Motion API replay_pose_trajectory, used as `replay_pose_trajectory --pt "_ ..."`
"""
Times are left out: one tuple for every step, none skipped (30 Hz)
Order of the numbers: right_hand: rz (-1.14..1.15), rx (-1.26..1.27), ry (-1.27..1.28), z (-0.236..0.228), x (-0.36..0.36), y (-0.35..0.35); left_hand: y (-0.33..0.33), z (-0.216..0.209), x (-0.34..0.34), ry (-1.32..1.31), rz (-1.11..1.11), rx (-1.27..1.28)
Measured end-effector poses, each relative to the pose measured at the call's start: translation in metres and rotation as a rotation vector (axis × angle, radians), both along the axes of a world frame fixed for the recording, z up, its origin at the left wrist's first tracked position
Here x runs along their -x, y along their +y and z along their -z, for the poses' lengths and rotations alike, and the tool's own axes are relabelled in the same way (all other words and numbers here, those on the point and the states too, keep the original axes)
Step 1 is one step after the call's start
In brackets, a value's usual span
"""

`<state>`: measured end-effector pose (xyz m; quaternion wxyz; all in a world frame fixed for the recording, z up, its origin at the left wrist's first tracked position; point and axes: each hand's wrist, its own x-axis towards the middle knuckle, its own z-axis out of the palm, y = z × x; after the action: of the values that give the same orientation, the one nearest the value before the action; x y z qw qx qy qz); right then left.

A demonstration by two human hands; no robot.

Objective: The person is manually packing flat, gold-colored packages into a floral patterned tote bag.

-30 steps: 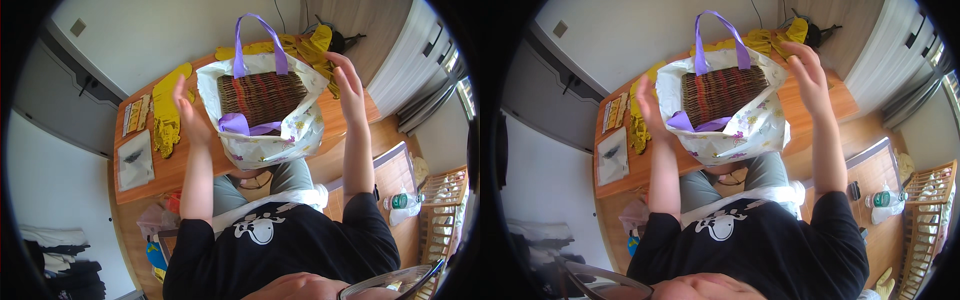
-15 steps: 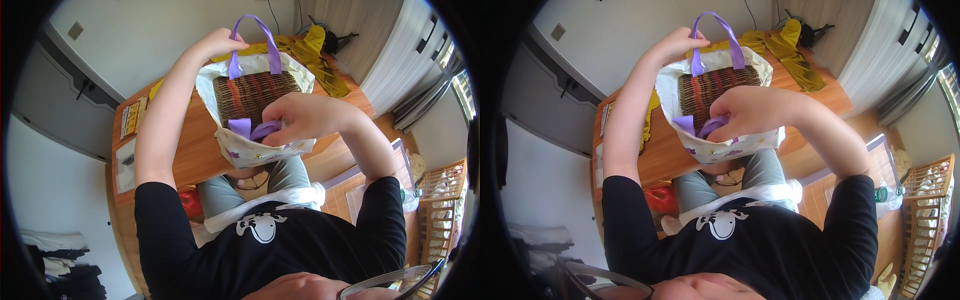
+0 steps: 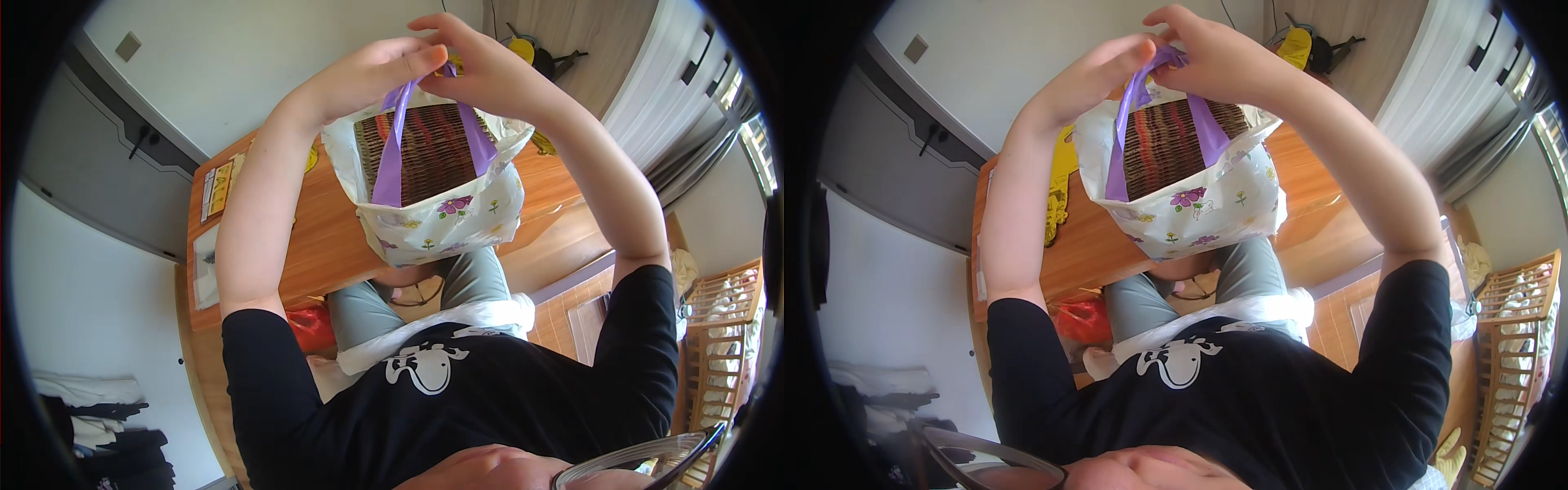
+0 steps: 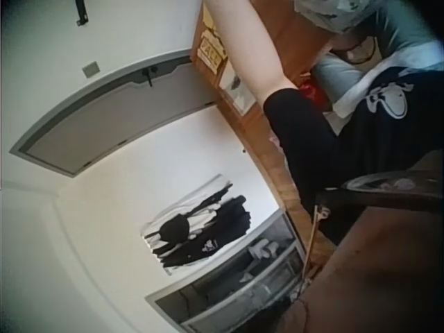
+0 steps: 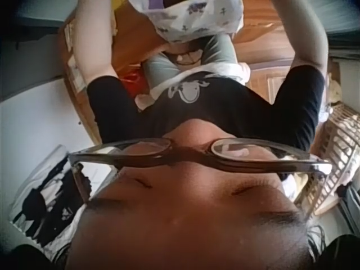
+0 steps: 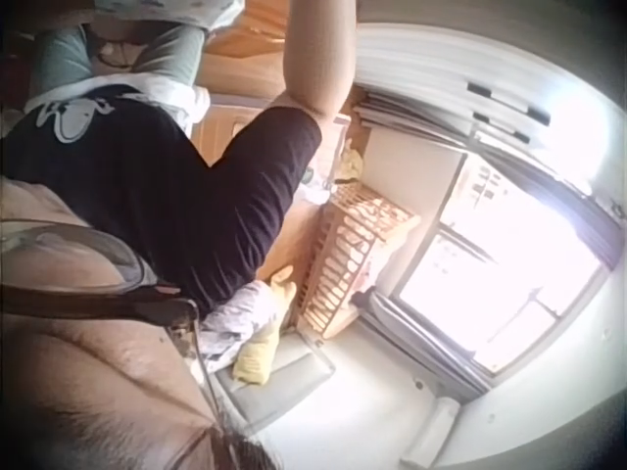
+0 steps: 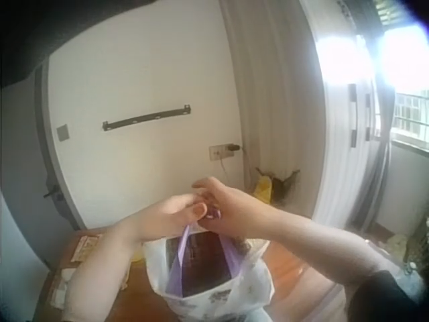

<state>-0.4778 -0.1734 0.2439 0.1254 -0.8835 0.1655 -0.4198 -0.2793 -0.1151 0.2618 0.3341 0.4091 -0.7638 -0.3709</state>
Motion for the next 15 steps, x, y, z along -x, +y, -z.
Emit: replay_pose_trajectory --pt "0.023 -0.151 0.098 -0.002 -0.005 -0.005 0.002 -0.002 0.0 -0.099 -0.037 0.032" --pt "0.047 -0.303 0.197 -0.004 -0.01 -0.009 0.004 -0.004 0.0 -0.198 -0.074 0.064" --pt "0.04 -0.303 0.198 -0.006 -0.015 -0.011 0.003 0.003 -0.005 -0.197 -0.081 0.063" --pt "0.025 -0.378 0.253 -0.012 -0.018 -0.011 0.001 0.012 -0.009 -0.07 -0.125 0.162" --pt "0.01 -0.453 0.308 -0.016 -0.02 -0.013 0.001 0.018 -0.016 0.058 -0.168 0.26" --pt "0.021 -0.458 0.306 -0.016 -0.018 -0.028 0.002 0.018 -0.02 0.06 -0.157 0.256" --pt "-0.055 -0.508 0.265 -0.017 -0.016 -0.043 0.006 0.017 -0.029 0.153 -0.22 0.364" --pt "-0.131 -0.557 0.221 -0.013 -0.01 -0.055 0.009 0.017 -0.036 0.248 -0.281 0.469" --pt "-0.133 -0.565 0.225 -0.022 -0.01 -0.043 0.022 0.016 -0.043 0.25 -0.285 0.461" --pt "-0.114 -0.577 0.265 -0.043 -0.007 -0.019 0.042 0.011 -0.045 0.344 -0.265 0.386" --pt "-0.085 -0.587 0.301 -0.056 -0.004 -0.005 0.058 0.009 -0.046 0.437 -0.233 0.311" --pt "-0.071 -0.584 0.268 -0.058 -0.006 -0.006 0.069 0.014 -0.051 0.438 -0.223 0.309" --pt "-0.067 -0.587 0.271 -0.071 0.0 0.006 0.08 0.022 -0.06 0.573 -0.189 0.267" --pt "-0.066 -0.53 0.255 -0.09 0.012 0.021 0.092 0.031 -0.067 0.708 -0.155 0.223" --pt "-0.034 -0.48 0.236 -0.103 0.03 0.031 0.098 0.04 -0.064 0.737 -0.146 0.245"
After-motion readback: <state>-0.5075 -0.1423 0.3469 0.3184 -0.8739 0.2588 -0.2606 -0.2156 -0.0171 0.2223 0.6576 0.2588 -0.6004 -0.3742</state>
